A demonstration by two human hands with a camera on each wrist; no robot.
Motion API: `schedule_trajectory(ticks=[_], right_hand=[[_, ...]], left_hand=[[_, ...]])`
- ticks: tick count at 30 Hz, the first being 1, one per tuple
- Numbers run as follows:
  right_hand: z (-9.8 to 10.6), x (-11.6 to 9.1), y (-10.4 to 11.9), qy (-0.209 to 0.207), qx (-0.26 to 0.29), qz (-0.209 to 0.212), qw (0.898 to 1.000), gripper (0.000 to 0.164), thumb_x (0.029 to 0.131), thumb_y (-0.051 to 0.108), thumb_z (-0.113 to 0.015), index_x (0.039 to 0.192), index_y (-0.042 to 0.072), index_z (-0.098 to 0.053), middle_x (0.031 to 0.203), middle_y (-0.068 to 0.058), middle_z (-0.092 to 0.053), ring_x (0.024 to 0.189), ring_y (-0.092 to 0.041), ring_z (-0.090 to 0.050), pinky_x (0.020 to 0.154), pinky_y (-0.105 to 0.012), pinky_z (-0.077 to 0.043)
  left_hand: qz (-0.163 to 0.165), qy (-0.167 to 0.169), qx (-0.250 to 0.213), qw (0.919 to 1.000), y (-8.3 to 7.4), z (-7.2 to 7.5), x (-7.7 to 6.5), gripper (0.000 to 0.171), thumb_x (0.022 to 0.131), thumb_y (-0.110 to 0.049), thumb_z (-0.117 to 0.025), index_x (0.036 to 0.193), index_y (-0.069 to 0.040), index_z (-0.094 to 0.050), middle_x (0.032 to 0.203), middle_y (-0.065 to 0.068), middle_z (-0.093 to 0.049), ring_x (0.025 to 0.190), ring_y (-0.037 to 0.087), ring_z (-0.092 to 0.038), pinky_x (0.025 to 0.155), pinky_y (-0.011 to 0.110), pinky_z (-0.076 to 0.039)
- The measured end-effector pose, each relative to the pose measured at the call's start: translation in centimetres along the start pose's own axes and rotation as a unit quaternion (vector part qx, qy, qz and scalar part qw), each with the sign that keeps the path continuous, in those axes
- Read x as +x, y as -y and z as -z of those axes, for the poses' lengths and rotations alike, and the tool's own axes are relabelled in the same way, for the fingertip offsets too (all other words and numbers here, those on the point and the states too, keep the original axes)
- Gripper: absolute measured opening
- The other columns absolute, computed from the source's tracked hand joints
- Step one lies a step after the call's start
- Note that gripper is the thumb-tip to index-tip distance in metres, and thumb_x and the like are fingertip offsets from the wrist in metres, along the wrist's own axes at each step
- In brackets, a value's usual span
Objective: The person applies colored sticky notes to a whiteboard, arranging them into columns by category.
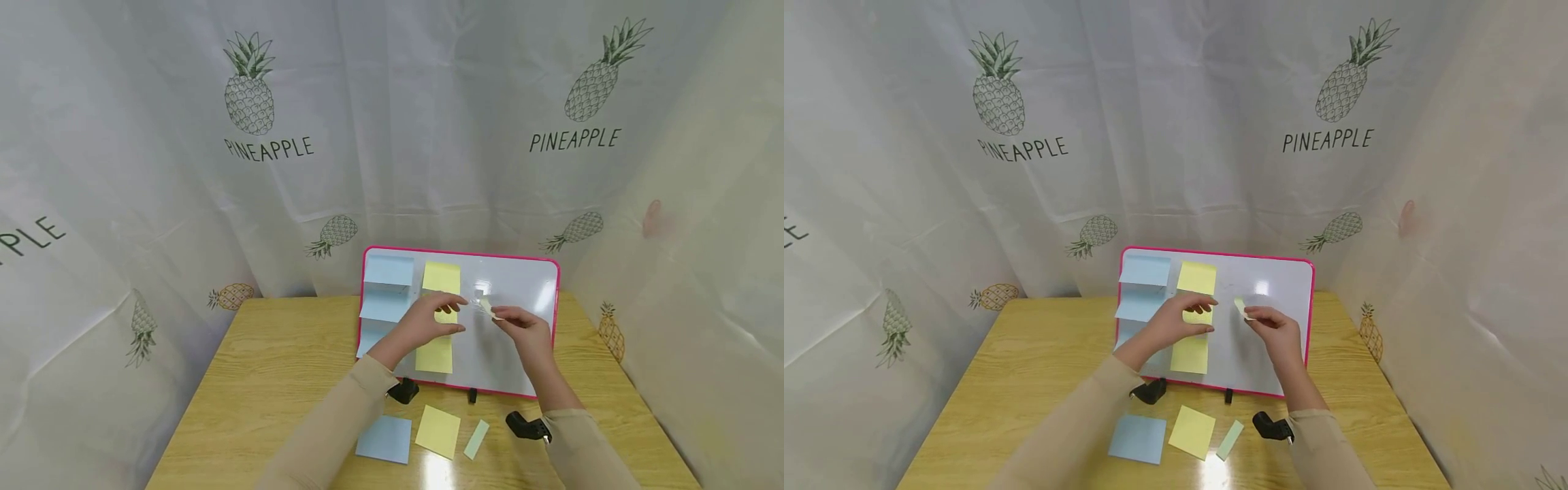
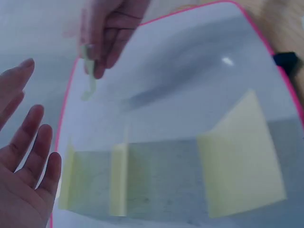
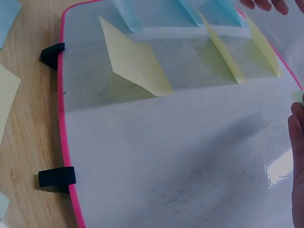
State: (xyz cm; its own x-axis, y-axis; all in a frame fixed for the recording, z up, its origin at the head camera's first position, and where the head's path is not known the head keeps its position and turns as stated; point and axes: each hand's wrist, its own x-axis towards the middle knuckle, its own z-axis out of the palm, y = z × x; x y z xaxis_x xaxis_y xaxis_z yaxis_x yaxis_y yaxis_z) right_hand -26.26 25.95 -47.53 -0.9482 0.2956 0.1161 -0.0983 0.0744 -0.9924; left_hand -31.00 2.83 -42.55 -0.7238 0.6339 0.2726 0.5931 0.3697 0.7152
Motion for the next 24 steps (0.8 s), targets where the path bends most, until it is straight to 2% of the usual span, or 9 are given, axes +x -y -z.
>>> schedule_trajectory(ticks=[3,6,9,13,19,24], right_hand=[[-0.2,0.6,0.3,-0.012,-0.001,0.012,1.0,0.023,0.089,0.008,-0.072,0.106,-0.007,-0.07,0.106,0.004,-0.069,0.095,-0.011,-0.063,0.08,-0.018,-0.051],[-0.6,1.4,0.5,-0.021,0.01,0.032,0.999,0.026,0.087,0.009,-0.074,0.107,-0.006,-0.071,0.109,0.001,-0.068,0.098,-0.012,-0.063,0.081,-0.019,-0.051],[-1.1,2.1,0.4,-0.027,0.04,0.041,0.998,0.028,0.084,0.008,-0.077,0.107,-0.007,-0.071,0.111,-0.001,-0.067,0.101,-0.013,-0.063,0.081,-0.02,-0.051],[-1.9,3.0,0.2,-0.03,0.077,0.05,0.995,0.027,0.081,0.003,-0.078,0.105,-0.009,-0.071,0.111,-0.005,-0.067,0.103,-0.015,-0.063,0.082,-0.023,-0.052],[-3.0,3.7,-0.3,-0.035,0.046,0.065,0.996,0.024,0.082,0.001,-0.077,0.104,-0.007,-0.072,0.114,-0.006,-0.065,0.103,-0.012,-0.064,0.083,-0.021,-0.05],[-3.4,3.8,-0.6,-0.045,0.03,0.075,0.996,0.024,0.081,0.001,-0.078,0.103,-0.007,-0.072,0.113,-0.006,-0.064,0.103,-0.011,-0.064,0.082,-0.02,-0.051]], left_hand=[[0.003,-0.03,-0.021,0.9993,-0.2,0.8,1.2,0.044,0.086,-0.021,-0.077,0.127,-0.017,-0.063,0.113,0.004,-0.063,0.103,0.018,-0.058,0.093,0.031,-0.046],[0.014,-0.05,-0.04,0.9978,-0.2,1.3,2.4,0.044,0.087,-0.021,-0.076,0.129,-0.015,-0.063,0.115,0.005,-0.062,0.106,0.019,-0.058,0.095,0.031,-0.045],[0.031,-0.063,-0.064,0.9955,0.4,1.7,3.6,0.044,0.088,-0.021,-0.075,0.129,-0.015,-0.062,0.115,0.002,-0.062,0.105,0.015,-0.057,0.094,0.028,-0.044],[0.067,-0.08,-0.093,0.9901,1.7,1.8,4.7,0.045,0.088,-0.021,-0.074,0.131,-0.016,-0.06,0.114,0.0,-0.061,0.104,0.016,-0.058,0.09,0.029,-0.047],[0.112,-0.072,-0.079,0.988,2.9,1.5,5.8,0.051,0.09,-0.022,-0.073,0.137,-0.016,-0.054,0.11,0.0,-0.061,0.102,0.018,-0.058,0.082,0.032,-0.05],[0.122,-0.06,-0.05,0.9894,3.0,1.0,6.5,0.048,0.09,-0.021,-0.072,0.135,-0.014,-0.056,0.106,0.001,-0.062,0.099,0.017,-0.059,0.079,0.03,-0.051]])
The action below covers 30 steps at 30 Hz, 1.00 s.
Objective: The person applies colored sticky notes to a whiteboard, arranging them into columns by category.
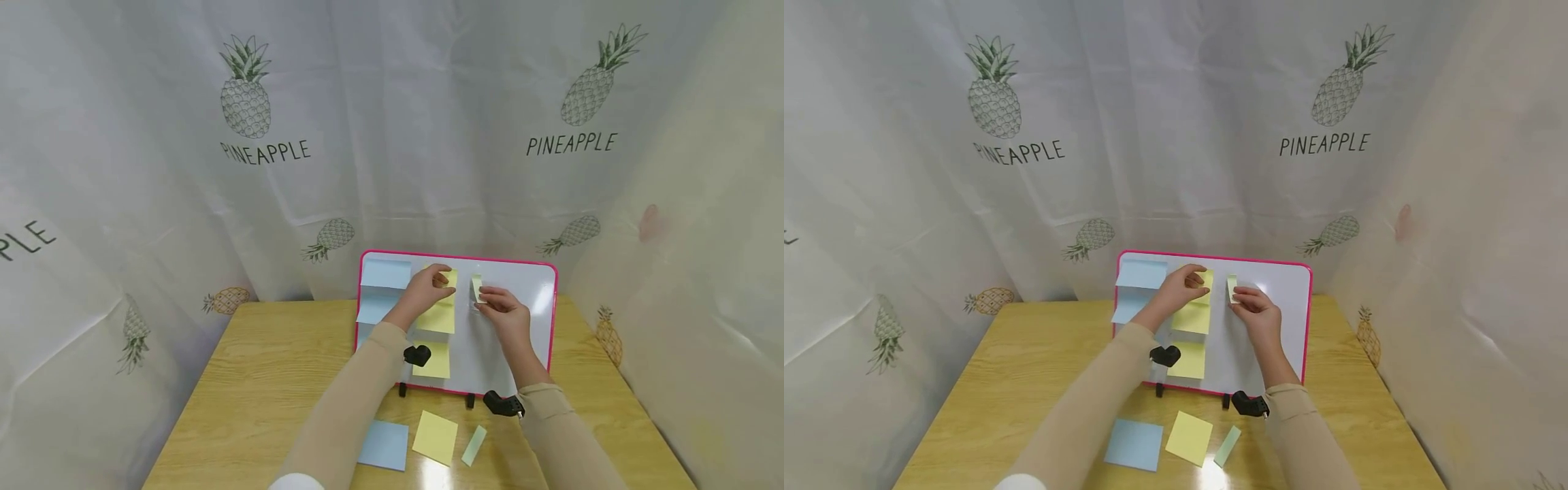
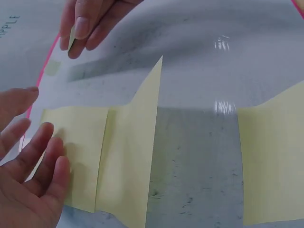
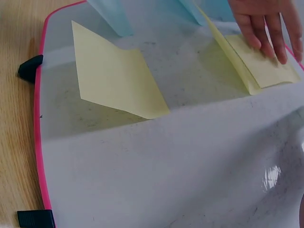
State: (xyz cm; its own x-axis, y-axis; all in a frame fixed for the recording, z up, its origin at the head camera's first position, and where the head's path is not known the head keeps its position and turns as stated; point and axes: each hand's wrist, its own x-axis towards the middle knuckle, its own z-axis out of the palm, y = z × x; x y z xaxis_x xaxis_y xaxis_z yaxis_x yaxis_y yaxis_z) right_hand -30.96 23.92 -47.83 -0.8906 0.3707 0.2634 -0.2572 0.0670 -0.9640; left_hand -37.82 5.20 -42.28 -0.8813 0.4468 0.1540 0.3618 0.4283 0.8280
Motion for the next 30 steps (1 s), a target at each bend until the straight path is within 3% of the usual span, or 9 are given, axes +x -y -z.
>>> schedule_trajectory(ticks=[8,14,19,30], right_hand=[[0.1,0.2,-0.3,-0.006,0.016,-0.011,1.0,0.023,0.081,-0.001,-0.077,0.103,-0.007,-0.073,0.112,-0.003,-0.065,0.103,-0.009,-0.063,0.083,-0.02,-0.05],[0.0,-0.4,1.2,0.005,0.014,-0.009,1.0,0.022,0.083,-0.006,-0.073,0.104,-0.011,-0.07,0.112,-0.006,-0.064,0.102,-0.008,-0.063,0.084,-0.02,-0.05],[-0.1,-0.4,1.9,0.01,0.008,-0.008,1.0,0.024,0.082,-0.007,-0.073,0.105,-0.012,-0.069,0.112,-0.006,-0.064,0.101,-0.007,-0.063,0.083,-0.02,-0.05],[-0.3,-0.1,1.4,0.021,0.046,-0.001,0.999,0.025,0.081,-0.01,-0.073,0.105,-0.017,-0.067,0.109,-0.004,-0.064,0.098,-0.008,-0.065,0.083,-0.023,-0.051]], left_hand=[[0.016,0.009,0.03,0.9994,-0.2,-0.7,0.8,0.046,0.091,-0.022,-0.071,0.133,-0.01,-0.057,0.093,-0.001,-0.063,0.083,0.013,-0.058,0.07,0.027,-0.048],[0.019,0.008,0.038,0.9991,-0.2,-0.7,1.2,0.045,0.091,-0.02,-0.071,0.133,-0.01,-0.057,0.087,-0.002,-0.062,0.075,0.013,-0.056,0.064,0.026,-0.047],[0.014,0.013,0.048,0.9987,-0.4,-0.8,1.6,0.044,0.091,-0.022,-0.07,0.133,-0.012,-0.057,0.087,-0.003,-0.062,0.074,0.012,-0.055,0.063,0.025,-0.046],[-0.001,0.058,0.067,0.9961,-1.0,-1.7,2.0,0.037,0.092,-0.021,-0.068,0.129,-0.017,-0.061,0.093,-0.002,-0.06,0.08,0.013,-0.055,0.066,0.025,-0.047]])
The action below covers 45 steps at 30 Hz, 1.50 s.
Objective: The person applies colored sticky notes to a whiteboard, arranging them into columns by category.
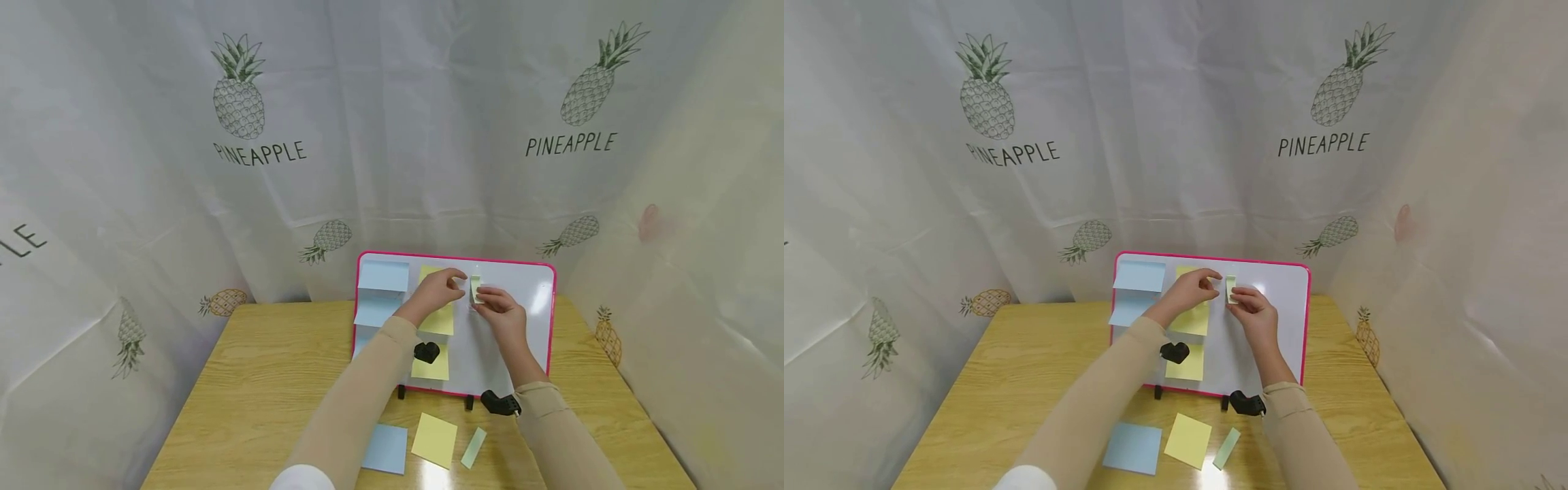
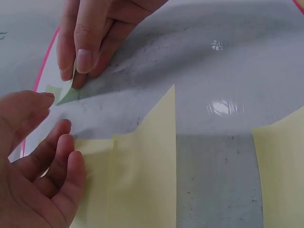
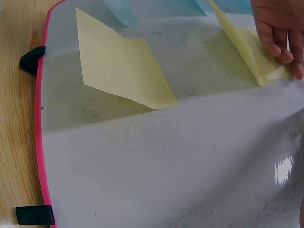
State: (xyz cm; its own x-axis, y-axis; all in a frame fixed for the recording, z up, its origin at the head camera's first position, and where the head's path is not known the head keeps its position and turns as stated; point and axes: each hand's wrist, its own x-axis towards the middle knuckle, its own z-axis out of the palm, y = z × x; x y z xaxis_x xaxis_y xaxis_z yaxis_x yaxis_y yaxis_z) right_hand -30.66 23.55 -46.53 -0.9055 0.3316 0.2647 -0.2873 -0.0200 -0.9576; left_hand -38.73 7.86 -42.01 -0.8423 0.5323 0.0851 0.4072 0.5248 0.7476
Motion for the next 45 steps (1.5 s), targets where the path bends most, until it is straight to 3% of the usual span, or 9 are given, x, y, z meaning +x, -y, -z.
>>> schedule_trajectory(ticks=[6,13,19,28,33,38,45], right_hand=[[-0.2,-0.1,-0.1,0.001,-0.009,0.003,1.0,0.024,0.082,-0.008,-0.073,0.104,-0.015,-0.068,0.108,-0.003,-0.064,0.099,-0.008,-0.065,0.083,-0.024,-0.051],[-0.1,-0.3,0.0,0.005,-0.013,0.001,1.0,0.023,0.082,-0.009,-0.072,0.104,-0.015,-0.068,0.113,-0.01,-0.063,0.098,-0.007,-0.064,0.082,-0.022,-0.051],[0.0,-0.4,0.1,0.015,-0.01,0.017,1.0,0.022,0.082,-0.012,-0.071,0.103,-0.018,-0.066,0.114,-0.015,-0.062,0.096,-0.006,-0.065,0.081,-0.023,-0.052],[0.1,-0.6,0.3,0.019,-0.046,0.006,0.999,0.025,0.082,-0.009,-0.073,0.105,-0.015,-0.067,0.117,-0.017,-0.06,0.094,-0.005,-0.064,0.08,-0.021,-0.051],[0.2,-0.6,0.3,0.025,-0.035,0.013,0.999,0.025,0.082,-0.01,-0.072,0.105,-0.016,-0.066,0.119,-0.022,-0.059,0.096,-0.005,-0.064,0.081,-0.021,-0.051],[0.3,-0.5,0.3,0.026,-0.026,0.014,0.999,0.026,0.082,-0.011,-0.071,0.106,-0.017,-0.066,0.118,-0.021,-0.059,0.097,-0.006,-0.064,0.082,-0.022,-0.051],[0.7,-0.1,-0.7,0.03,-0.027,0.01,0.999,0.026,0.082,-0.009,-0.072,0.107,-0.015,-0.067,0.118,-0.019,-0.059,0.095,-0.005,-0.065,0.082,-0.022,-0.051]], left_hand=[[-0.005,0.014,0.011,0.9998,-0.4,-0.3,0.1,0.04,0.093,-0.02,-0.068,0.132,-0.018,-0.06,0.093,-0.002,-0.061,0.081,0.013,-0.056,0.065,0.025,-0.047],[-0.005,0.013,0.028,0.9995,-0.5,-0.6,0.3,0.045,0.093,-0.02,-0.068,0.136,-0.018,-0.056,0.092,-0.002,-0.061,0.079,0.011,-0.056,0.065,0.024,-0.046],[-0.002,0.012,0.024,0.9996,-0.6,-0.5,0.3,0.047,0.093,-0.019,-0.067,0.138,-0.018,-0.054,0.09,-0.001,-0.062,0.076,0.013,-0.056,0.064,0.025,-0.046],[0.002,0.006,0.017,0.9998,-0.8,-0.7,0.3,0.049,0.092,-0.018,-0.068,0.138,-0.018,-0.053,0.088,-0.003,-0.061,0.074,0.012,-0.056,0.063,0.024,-0.046],[0.014,-0.001,0.006,0.9999,-0.8,-0.7,0.3,0.041,0.092,-0.019,-0.068,0.131,-0.019,-0.055,0.09,-0.002,-0.061,0.077,0.013,-0.057,0.065,0.026,-0.047],[0.008,0.006,0.024,0.9997,-0.7,-0.8,0.3,0.03,0.094,-0.02,-0.066,0.123,-0.018,-0.062,0.097,-0.001,-0.063,0.085,0.013,-0.057,0.069,0.026,-0.048],[0.008,0.009,0.044,0.999,-1.0,-0.9,0.3,0.042,0.093,-0.018,-0.065,0.135,-0.018,-0.058,0.092,-0.002,-0.061,0.077,0.012,-0.054,0.063,0.024,-0.045]])
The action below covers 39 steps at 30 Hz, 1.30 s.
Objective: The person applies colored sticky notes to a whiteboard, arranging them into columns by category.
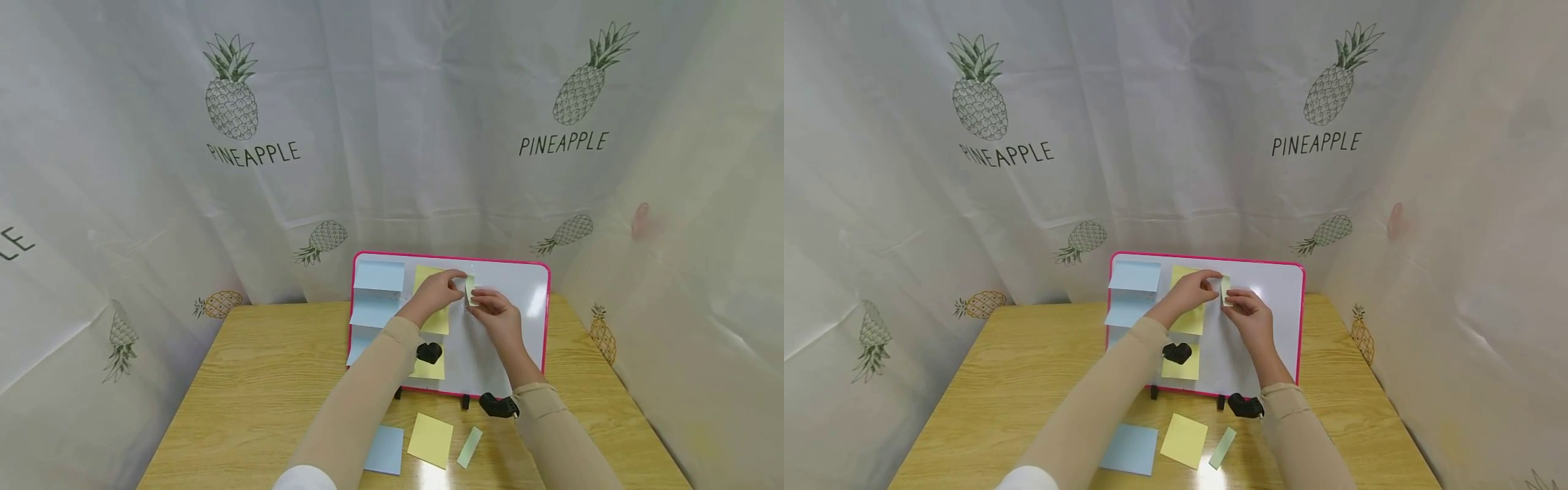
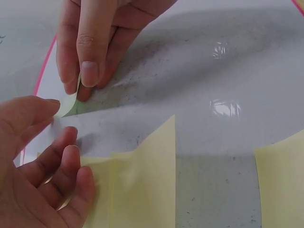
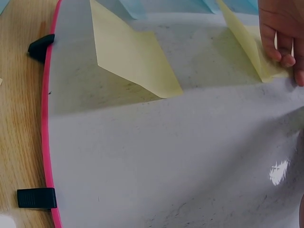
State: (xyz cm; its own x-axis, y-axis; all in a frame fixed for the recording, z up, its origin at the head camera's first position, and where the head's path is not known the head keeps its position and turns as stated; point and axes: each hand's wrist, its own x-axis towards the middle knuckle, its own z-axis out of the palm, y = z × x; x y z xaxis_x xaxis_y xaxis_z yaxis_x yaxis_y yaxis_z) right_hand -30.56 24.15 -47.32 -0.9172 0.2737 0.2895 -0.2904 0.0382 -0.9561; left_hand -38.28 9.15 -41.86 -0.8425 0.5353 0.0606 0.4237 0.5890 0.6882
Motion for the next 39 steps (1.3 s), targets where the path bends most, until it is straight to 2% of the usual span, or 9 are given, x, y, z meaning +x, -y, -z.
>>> schedule_trajectory(ticks=[5,11,19,27,35,39], right_hand=[[0.3,0.5,-1.5,0.001,-0.007,0.002,1.0,0.028,0.082,-0.004,-0.075,0.108,-0.012,-0.068,0.12,-0.018,-0.058,0.096,-0.006,-0.065,0.083,-0.022,-0.051],[0.2,0.4,-1.7,0.005,-0.033,0.011,0.999,0.025,0.082,0.001,-0.077,0.104,-0.009,-0.07,0.12,-0.015,-0.059,0.102,-0.012,-0.064,0.085,-0.022,-0.05],[1.1,0.0,-1.3,0.056,-0.082,-0.012,0.995,0.029,0.084,0.007,-0.076,0.109,-0.006,-0.069,0.125,-0.013,-0.057,0.105,-0.015,-0.063,0.085,-0.019,-0.049],[2.4,-0.6,-0.9,0.123,-0.143,-0.016,0.982,0.028,0.085,0.006,-0.076,0.111,-0.001,-0.07,0.127,-0.013,-0.059,0.102,-0.022,-0.063,0.083,-0.017,-0.049],[3.1,-3.2,2.0,0.154,-0.212,0.0,0.965,0.025,0.086,0.001,-0.072,0.111,-0.006,-0.068,0.121,-0.02,-0.061,0.096,-0.034,-0.063,0.079,-0.02,-0.05],[4.1,-3.8,1.0,0.166,-0.209,-0.013,0.964,0.024,0.086,0.002,-0.072,0.11,-0.004,-0.068,0.119,-0.019,-0.062,0.098,-0.036,-0.061,0.079,-0.021,-0.05]], left_hand=[[0.008,0.002,-0.009,0.9999,-0.1,0.0,-0.1,0.046,0.093,-0.017,-0.066,0.138,-0.019,-0.055,0.089,-0.002,-0.059,0.072,0.012,-0.053,0.06,0.024,-0.044],[0.011,0.0,-0.01,0.9999,-0.1,0.0,-0.2,0.046,0.093,-0.018,-0.066,0.138,-0.02,-0.055,0.088,-0.003,-0.059,0.071,0.012,-0.053,0.06,0.024,-0.044],[0.024,-0.002,-0.008,0.9997,-0.2,-0.1,-0.1,0.047,0.093,-0.023,-0.067,0.138,-0.024,-0.053,0.084,-0.002,-0.059,0.071,0.012,-0.054,0.062,0.025,-0.044],[0.035,0.013,-0.074,0.9966,-0.2,-0.2,-0.6,0.051,0.093,-0.022,-0.067,0.14,-0.023,-0.049,0.077,0.001,-0.063,0.065,0.016,-0.057,0.063,0.028,-0.045],[0.037,0.027,-0.133,0.99,0.1,-0.7,-0.3,0.053,0.092,-0.021,-0.069,0.141,-0.024,-0.048,0.077,0.002,-0.064,0.059,0.016,-0.052,0.059,0.027,-0.045],[0.041,0.03,-0.142,0.9885,0.0,-0.9,-0.3,0.055,0.091,-0.02,-0.07,0.141,-0.024,-0.048,0.076,0.002,-0.064,0.058,0.016,-0.051,0.058,0.026,-0.044]])
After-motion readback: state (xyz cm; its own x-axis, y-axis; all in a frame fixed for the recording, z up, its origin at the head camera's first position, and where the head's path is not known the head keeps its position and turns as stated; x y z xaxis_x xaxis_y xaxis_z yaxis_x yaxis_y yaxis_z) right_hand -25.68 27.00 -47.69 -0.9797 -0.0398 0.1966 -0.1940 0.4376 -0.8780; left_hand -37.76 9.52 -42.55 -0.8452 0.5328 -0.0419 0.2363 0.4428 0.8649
